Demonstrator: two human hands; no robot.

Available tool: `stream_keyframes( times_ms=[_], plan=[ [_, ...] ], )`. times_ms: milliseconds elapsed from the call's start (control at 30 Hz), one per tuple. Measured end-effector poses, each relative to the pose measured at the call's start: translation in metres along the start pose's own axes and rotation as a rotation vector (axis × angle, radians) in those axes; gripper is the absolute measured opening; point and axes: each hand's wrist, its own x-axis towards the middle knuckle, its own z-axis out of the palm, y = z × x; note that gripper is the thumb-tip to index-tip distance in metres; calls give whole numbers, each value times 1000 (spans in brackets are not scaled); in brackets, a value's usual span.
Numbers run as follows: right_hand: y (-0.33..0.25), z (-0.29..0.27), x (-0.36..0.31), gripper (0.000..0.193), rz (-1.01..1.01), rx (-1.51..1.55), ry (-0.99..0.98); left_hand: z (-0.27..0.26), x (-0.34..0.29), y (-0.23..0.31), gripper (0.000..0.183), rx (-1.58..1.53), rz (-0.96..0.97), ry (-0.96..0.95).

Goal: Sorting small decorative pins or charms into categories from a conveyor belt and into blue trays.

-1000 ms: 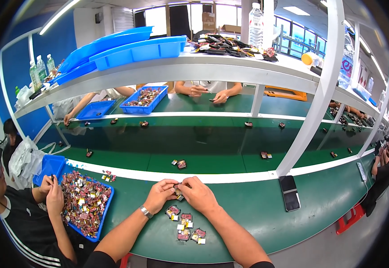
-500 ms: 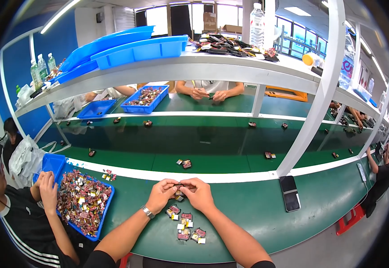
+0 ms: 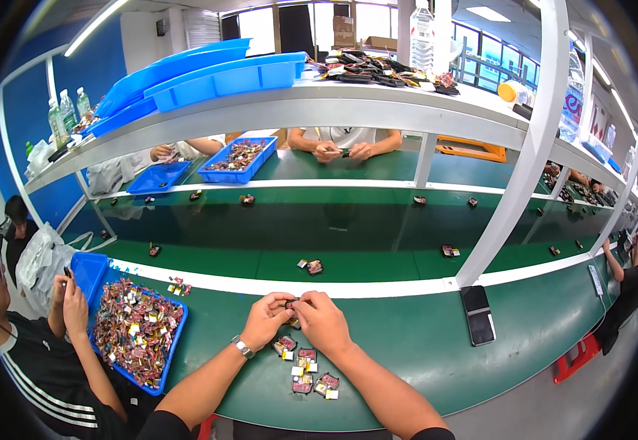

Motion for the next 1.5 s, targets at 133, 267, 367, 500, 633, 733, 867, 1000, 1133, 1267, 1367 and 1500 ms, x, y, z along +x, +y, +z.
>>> stream_keyframes(
  times_ms=[133, 267, 367, 500, 633, 733, 867, 1000, 1133, 1267, 1367, 1500],
  plan=[
    [-4, 3, 0, 13, -7, -88, -6, -2, -1, 6, 31, -81, -81, -22],
    [-8, 6, -2, 11, 5, -170, -19, -3, -1, 5, 33, -98, -96, -42],
    [-8, 9, -6, 12, -45, -208, -50, -4, 0, 4, 33, -68, -115, -36],
    [-11, 8, -8, 15, -36, -256, -87, -1, -1, 2, 32, -65, -97, -39],
    [-7, 11, -9, 14, -79, -249, -43, -2, -1, 5, 32, -96, -112, -28],
    [-7, 12, -7, 13, -133, -227, 6, -5, -1, 5, 32, -130, -112, -31],
    [-7, 12, -6, 12, -172, -215, 54, -5, 0, 5, 32, -156, -108, -31],
    [-5, 15, -6, 11, -169, -181, 87, -5, -1, 7, 32, -194, -114, -29],
    [-7, 14, -7, 12, -123, -194, 85, -6, -3, 7, 32, -193, -122, -29],
    [-10, 11, -8, 14, -62, -297, 45, -3, -3, 7, 31, -176, -124, -16],
    [-10, 7, -2, 15, -146, -322, 51, -4, -2, 6, 31, -158, -117, -25],
    [-7, 8, -4, 16, -136, -297, 34, -4, -2, 8, 30, -171, -126, -31]
  ],
)
